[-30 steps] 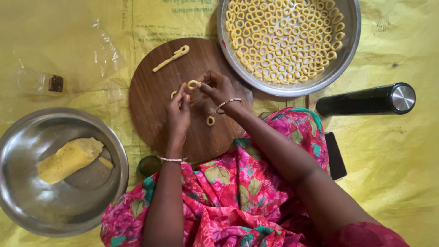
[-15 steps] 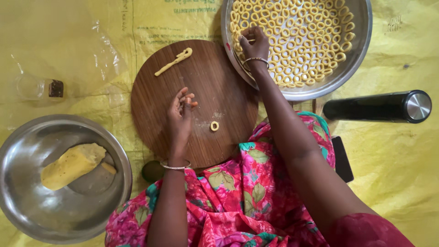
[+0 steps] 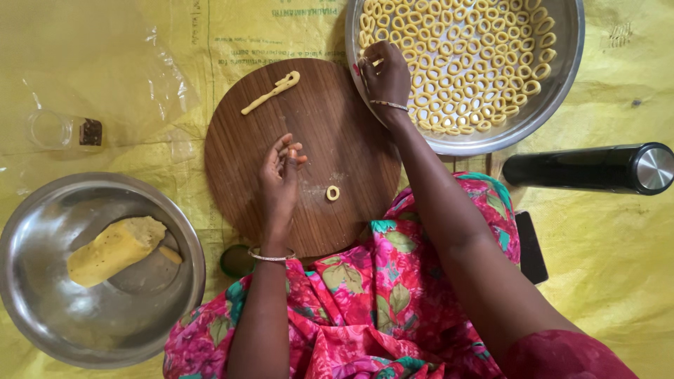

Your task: The person rolls small pieces of dough into thin ropes on a wooden board, then joins the ends to form rings. The finished rings are placed into a large metal tray. The person repeats this process continuously.

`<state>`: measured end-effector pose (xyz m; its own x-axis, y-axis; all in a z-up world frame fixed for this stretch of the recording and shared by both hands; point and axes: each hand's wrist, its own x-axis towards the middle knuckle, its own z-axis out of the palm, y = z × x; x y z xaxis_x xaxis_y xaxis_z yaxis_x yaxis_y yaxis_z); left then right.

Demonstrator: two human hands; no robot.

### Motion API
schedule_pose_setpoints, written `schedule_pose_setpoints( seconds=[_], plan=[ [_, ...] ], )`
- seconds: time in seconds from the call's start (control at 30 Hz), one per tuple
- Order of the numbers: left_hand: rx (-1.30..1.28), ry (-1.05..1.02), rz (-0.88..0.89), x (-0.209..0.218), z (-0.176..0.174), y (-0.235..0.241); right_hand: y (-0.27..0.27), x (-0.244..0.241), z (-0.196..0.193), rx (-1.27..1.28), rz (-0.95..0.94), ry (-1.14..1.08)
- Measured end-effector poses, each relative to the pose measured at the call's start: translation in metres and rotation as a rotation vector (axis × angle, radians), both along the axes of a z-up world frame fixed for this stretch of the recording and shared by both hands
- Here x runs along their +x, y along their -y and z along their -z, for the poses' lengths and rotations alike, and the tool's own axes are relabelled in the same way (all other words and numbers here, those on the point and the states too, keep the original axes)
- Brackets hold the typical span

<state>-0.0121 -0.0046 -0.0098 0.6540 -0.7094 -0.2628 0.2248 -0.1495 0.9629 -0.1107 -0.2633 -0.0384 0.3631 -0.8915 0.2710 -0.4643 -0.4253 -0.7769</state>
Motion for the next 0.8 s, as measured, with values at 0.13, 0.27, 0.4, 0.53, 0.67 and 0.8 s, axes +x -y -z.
schedule_pose_setpoints(
  seconds=[0.13,0.27,0.4,0.53,0.67,0.8],
  plan=[
    [0.007,0.011,0.002,0.000,-0.003,-0.001,-0.001,0.001,-0.003,-0.053,-0.001,0.005],
    [0.000,0.000,-0.004,0.001,0.001,0.000,-0.001,-0.001,-0.001,-0.036,-0.004,0.008],
    [-0.022,-0.018,-0.010,0.002,0.004,0.000,0.002,-0.004,0.007,-0.013,0.009,0.012],
    [-0.020,-0.012,-0.015,0.002,0.006,-0.001,0.013,-0.005,0.018,-0.015,0.067,0.054],
    [-0.008,-0.023,-0.021,0.003,0.008,-0.002,0.020,-0.015,0.018,0.123,0.080,0.094],
    [-0.031,0.007,-0.012,0.003,0.011,-0.004,-0.018,-0.030,0.004,0.147,-0.331,0.071]
  ],
)
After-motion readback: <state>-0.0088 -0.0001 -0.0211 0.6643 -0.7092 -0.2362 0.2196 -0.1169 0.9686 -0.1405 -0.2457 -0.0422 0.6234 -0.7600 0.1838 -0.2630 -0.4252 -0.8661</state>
